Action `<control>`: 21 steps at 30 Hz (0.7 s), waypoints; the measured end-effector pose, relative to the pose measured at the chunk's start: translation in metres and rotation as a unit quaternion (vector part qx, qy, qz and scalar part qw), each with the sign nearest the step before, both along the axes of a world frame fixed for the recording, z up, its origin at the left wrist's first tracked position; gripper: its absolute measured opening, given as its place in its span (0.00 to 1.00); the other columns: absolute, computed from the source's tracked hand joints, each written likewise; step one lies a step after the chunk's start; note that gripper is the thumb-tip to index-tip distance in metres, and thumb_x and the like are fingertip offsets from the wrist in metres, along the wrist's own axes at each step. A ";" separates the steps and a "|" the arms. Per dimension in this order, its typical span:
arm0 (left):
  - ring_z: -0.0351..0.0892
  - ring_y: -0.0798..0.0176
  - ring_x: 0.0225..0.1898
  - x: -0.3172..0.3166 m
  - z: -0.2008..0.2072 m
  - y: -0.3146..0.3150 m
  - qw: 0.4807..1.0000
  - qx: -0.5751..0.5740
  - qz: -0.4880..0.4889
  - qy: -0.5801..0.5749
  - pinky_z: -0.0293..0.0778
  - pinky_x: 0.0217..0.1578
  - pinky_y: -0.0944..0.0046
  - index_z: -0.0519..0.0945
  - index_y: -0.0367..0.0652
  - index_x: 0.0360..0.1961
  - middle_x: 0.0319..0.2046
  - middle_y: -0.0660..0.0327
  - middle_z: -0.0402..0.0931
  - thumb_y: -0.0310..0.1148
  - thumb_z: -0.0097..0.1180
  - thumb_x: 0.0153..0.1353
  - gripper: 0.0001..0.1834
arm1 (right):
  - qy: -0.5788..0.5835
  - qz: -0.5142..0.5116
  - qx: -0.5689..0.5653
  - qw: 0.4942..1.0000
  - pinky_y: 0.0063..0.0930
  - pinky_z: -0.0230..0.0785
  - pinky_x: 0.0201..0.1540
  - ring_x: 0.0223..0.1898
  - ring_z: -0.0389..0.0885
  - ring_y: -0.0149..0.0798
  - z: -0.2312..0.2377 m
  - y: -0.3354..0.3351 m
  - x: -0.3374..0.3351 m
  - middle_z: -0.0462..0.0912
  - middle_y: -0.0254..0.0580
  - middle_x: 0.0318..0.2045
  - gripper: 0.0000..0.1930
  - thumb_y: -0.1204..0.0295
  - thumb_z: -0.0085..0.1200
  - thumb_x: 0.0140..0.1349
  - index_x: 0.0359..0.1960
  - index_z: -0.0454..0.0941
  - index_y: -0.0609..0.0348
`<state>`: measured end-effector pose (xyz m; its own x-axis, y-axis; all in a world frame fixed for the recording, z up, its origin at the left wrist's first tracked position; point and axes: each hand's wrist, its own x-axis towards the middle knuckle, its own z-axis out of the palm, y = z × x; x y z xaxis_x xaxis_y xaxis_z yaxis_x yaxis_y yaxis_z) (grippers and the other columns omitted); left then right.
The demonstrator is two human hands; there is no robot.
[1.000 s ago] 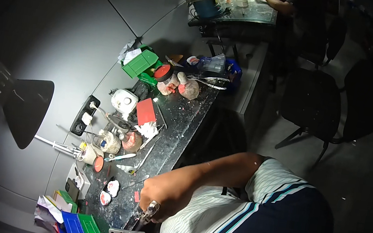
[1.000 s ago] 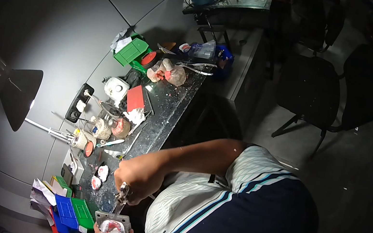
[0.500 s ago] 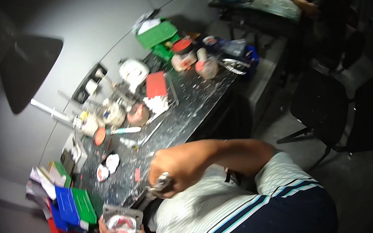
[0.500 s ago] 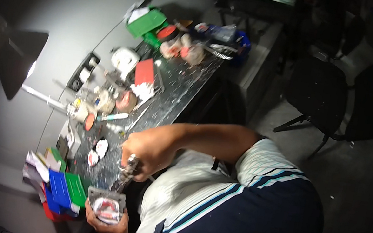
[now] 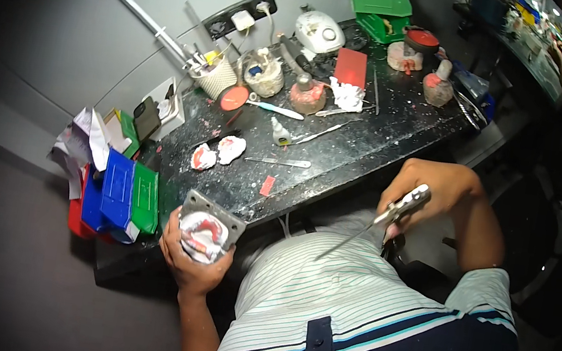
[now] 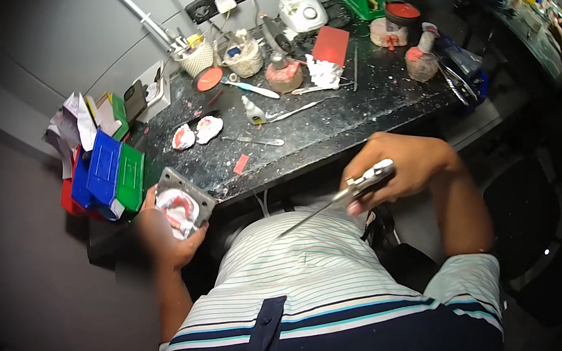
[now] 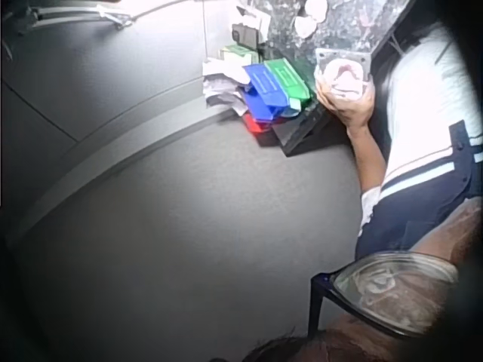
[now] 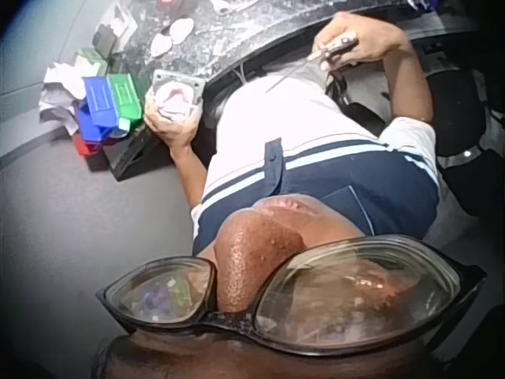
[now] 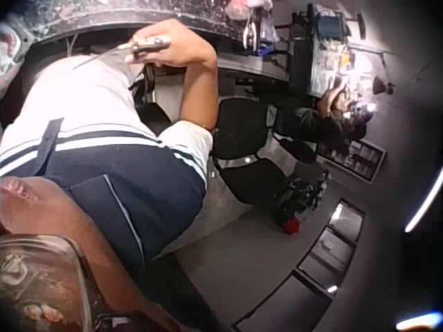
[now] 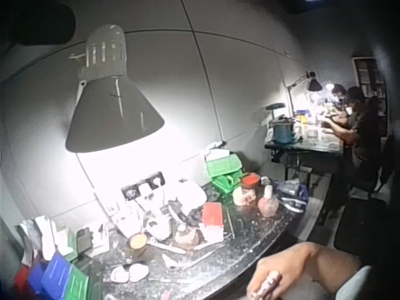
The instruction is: The person works at a cluttered workbench, using a brush to apply a pink substance to a dental mold. They then use a metal spatula to cut and shape a pink sheet of material, repeatedly applying and smoothing it onto the mold.
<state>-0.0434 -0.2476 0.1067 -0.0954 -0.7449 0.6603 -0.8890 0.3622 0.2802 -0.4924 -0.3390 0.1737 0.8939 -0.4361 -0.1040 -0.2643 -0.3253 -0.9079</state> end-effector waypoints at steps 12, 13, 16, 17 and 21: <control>0.75 0.53 0.54 0.039 -0.006 -0.069 0.979 0.140 0.033 0.144 0.71 0.60 0.53 0.64 0.42 0.50 0.55 0.48 0.74 0.32 0.88 0.32 0.47 | -0.057 -0.602 0.133 0.785 0.20 0.75 0.27 0.27 0.79 0.24 -0.157 0.013 -0.128 0.87 0.36 0.34 0.14 0.63 0.65 0.72 0.44 0.85 0.63; 0.74 0.54 0.53 0.040 -0.005 -0.076 0.979 0.145 0.024 0.139 0.71 0.60 0.54 0.64 0.42 0.50 0.53 0.50 0.74 0.33 0.88 0.32 0.48 | -0.096 -0.598 0.108 0.788 0.20 0.72 0.29 0.28 0.77 0.23 -0.184 0.007 -0.135 0.85 0.32 0.32 0.13 0.62 0.65 0.72 0.43 0.85 0.62; 0.72 0.55 0.51 0.039 -0.002 -0.081 0.978 0.162 0.015 0.128 0.71 0.58 0.55 0.65 0.42 0.49 0.50 0.53 0.73 0.33 0.89 0.31 0.48 | -0.101 -0.671 -0.046 0.733 0.27 0.65 0.36 0.32 0.70 0.21 -0.235 -0.007 -0.126 0.78 0.20 0.29 0.14 0.61 0.66 0.71 0.33 0.82 0.56; 0.71 0.56 0.50 0.043 -0.005 -0.083 0.980 0.151 -0.005 0.126 0.70 0.57 0.56 0.65 0.42 0.49 0.49 0.54 0.72 0.34 0.89 0.31 0.48 | -0.115 -0.682 -0.067 0.719 0.28 0.65 0.36 0.31 0.70 0.22 -0.243 -0.011 -0.120 0.77 0.22 0.28 0.14 0.61 0.67 0.70 0.32 0.82 0.57; 0.70 0.55 0.53 0.048 -0.007 -0.082 0.977 0.166 -0.022 0.133 0.67 0.61 0.56 0.64 0.43 0.51 0.51 0.53 0.72 0.32 0.89 0.33 0.49 | 0.019 -0.700 -0.236 0.674 0.37 0.67 0.36 0.31 0.76 0.40 -0.246 -0.019 -0.099 0.76 0.42 0.27 0.17 0.62 0.70 0.62 0.33 0.80 0.65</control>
<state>0.0043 -0.3300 0.0997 0.0106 -0.9213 0.3886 -0.7544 0.2477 0.6079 -0.5915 -0.3575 -0.0719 -0.4268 -0.8420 0.3301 -0.6324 0.0169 -0.7745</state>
